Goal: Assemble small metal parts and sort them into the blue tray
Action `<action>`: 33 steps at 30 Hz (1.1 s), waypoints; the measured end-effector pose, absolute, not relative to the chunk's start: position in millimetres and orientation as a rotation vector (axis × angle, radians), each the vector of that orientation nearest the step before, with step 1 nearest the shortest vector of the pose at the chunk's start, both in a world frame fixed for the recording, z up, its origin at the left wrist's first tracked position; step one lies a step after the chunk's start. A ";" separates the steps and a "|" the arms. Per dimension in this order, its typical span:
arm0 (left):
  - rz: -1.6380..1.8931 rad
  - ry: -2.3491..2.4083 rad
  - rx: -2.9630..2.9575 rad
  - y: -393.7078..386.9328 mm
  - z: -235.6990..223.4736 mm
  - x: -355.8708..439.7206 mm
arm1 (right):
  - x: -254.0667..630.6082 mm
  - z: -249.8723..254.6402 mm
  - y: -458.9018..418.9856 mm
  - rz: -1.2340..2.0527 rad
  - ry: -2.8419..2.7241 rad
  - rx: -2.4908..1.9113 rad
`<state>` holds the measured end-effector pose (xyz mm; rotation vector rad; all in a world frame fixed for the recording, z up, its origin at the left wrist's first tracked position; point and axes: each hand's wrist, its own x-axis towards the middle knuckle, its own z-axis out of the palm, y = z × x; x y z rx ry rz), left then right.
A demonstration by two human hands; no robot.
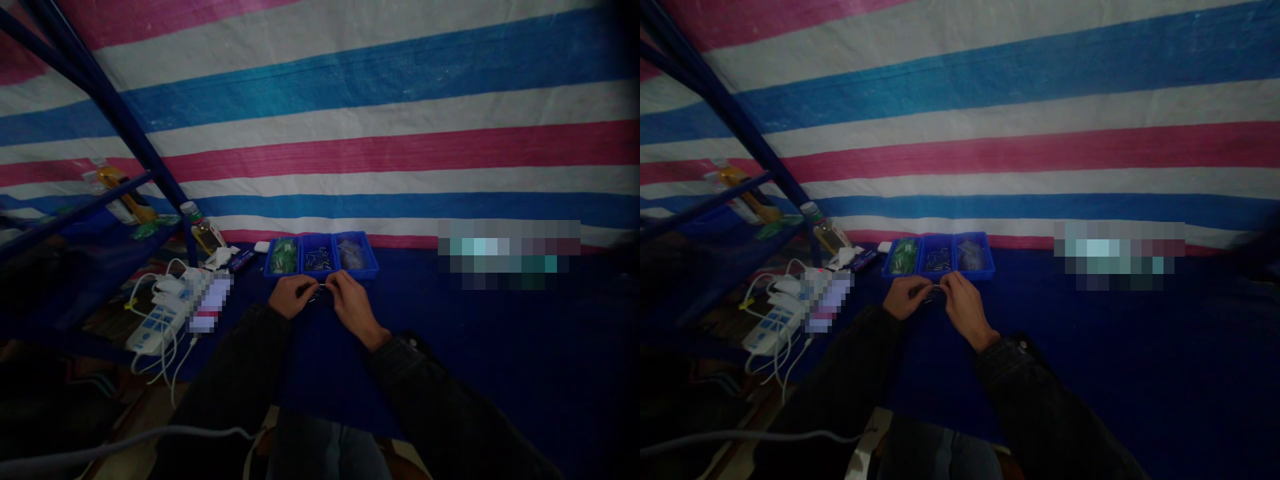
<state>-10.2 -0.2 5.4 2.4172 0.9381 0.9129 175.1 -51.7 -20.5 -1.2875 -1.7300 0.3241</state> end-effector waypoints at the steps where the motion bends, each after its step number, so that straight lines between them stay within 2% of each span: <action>1: 0.908 0.933 2.418 -0.2 5.5 -10.3 | 175.0 -20.9 -51.5 0.338 -1.726 -1.276; 16: 0.859 0.888 2.430 0.0 2.3 -8.6 | 173.6 -22.3 -50.9 0.367 -1.728 -1.249; 25: 0.906 0.883 2.405 -0.7 5.3 -8.0 | 173.8 -23.6 -49.9 0.306 -1.733 -1.362; 33: 0.969 0.958 2.402 1.7 3.3 -10.1 | 178.2 -16.5 -50.3 0.334 -1.633 -1.268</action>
